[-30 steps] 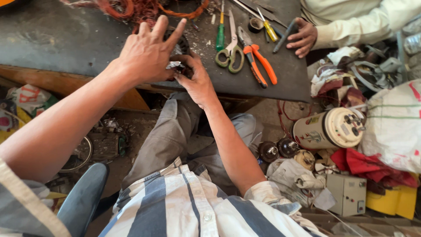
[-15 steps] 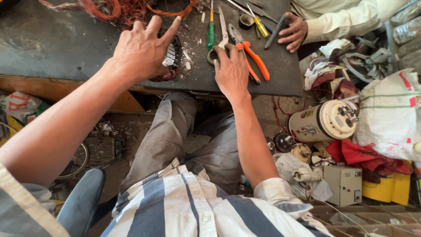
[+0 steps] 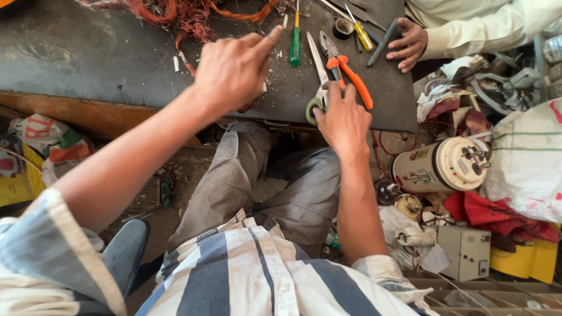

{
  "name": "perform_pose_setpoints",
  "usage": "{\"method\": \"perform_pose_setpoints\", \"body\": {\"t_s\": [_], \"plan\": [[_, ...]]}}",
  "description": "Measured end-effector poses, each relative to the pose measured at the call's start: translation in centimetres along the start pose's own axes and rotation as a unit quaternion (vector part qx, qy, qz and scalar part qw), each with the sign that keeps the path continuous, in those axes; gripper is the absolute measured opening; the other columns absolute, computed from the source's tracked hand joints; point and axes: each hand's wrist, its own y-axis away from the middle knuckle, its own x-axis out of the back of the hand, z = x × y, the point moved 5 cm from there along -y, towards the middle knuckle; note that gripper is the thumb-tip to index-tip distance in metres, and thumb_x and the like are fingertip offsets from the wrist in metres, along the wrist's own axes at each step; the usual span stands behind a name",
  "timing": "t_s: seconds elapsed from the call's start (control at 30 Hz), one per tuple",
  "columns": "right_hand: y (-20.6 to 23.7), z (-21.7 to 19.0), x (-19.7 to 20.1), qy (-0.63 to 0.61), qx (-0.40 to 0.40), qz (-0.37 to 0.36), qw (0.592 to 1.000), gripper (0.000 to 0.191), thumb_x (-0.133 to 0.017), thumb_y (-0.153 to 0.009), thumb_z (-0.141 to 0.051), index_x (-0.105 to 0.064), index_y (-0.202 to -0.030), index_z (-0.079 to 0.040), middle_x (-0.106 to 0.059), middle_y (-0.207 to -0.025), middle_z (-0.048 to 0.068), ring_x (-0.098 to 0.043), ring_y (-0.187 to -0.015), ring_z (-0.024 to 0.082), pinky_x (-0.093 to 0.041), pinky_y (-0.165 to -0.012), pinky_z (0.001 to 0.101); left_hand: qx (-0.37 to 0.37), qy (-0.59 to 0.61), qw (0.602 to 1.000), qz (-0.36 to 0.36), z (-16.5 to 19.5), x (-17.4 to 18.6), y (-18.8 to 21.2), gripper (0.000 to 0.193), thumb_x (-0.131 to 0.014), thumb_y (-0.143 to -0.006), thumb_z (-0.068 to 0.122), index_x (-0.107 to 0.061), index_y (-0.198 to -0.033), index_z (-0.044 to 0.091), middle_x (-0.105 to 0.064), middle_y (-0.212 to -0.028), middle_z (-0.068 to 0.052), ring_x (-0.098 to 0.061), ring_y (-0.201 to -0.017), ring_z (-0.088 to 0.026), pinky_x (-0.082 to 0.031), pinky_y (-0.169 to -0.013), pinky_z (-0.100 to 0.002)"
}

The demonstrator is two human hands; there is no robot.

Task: The person removes copper wire from a motor stator using pliers, scissors, and a screwdriver. They cut and pull wire bundles, scrape the stator slots, and separate the copper from the laminated core.

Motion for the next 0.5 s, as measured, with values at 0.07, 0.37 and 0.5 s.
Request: {"method": "perform_pose_setpoints", "body": {"t_s": [0.07, 0.37, 0.5], "plan": [[0.6, 0.7, 0.4, 0.017, -0.002, -0.014, 1.0, 0.063, -0.081, -0.08, -0.032, -0.054, -0.136, -0.018, -0.061, -0.115, 0.02, -0.068, -0.085, 0.047, -0.052, -0.072, 0.0604, -0.008, 0.007, 0.999, 0.032, 1.0, -0.6, -0.2, 0.047, -0.055, -0.105, 0.019, -0.055, -0.151, 0.008, -0.071, -0.093, -0.012, -0.061, -0.053, -0.025, -0.049, -0.045, -0.043], [3.9, 3.3, 0.1, -0.079, 0.006, -0.055, 0.995, 0.074, -0.077, -0.082, -0.025, -0.052, -0.15, -0.013, -0.074, -0.099, 0.02, -0.07, -0.091, 0.039, -0.053, -0.077, 0.0513, -0.016, 0.05, 0.997, 0.064, -1.8, -0.1, -0.8, 0.042, -0.06, -0.104, 0.022, -0.064, -0.144, 0.011, -0.076, -0.101, -0.014, -0.071, -0.067, -0.032, -0.055, -0.057, -0.047], [7.4, 2.5, -1.2, -0.407, 0.032, -0.152, 0.9, 0.076, -0.068, -0.081, -0.028, -0.049, -0.152, -0.008, -0.07, -0.101, 0.009, -0.07, -0.082, 0.018, -0.058, -0.073, 0.0322, -0.071, 0.077, 0.99, 0.097, -2.7, 0.3, 0.0, 0.044, -0.061, -0.106, 0.022, -0.062, -0.148, 0.01, -0.076, -0.111, -0.015, -0.072, -0.079, -0.032, -0.056, -0.062, -0.045]]}}
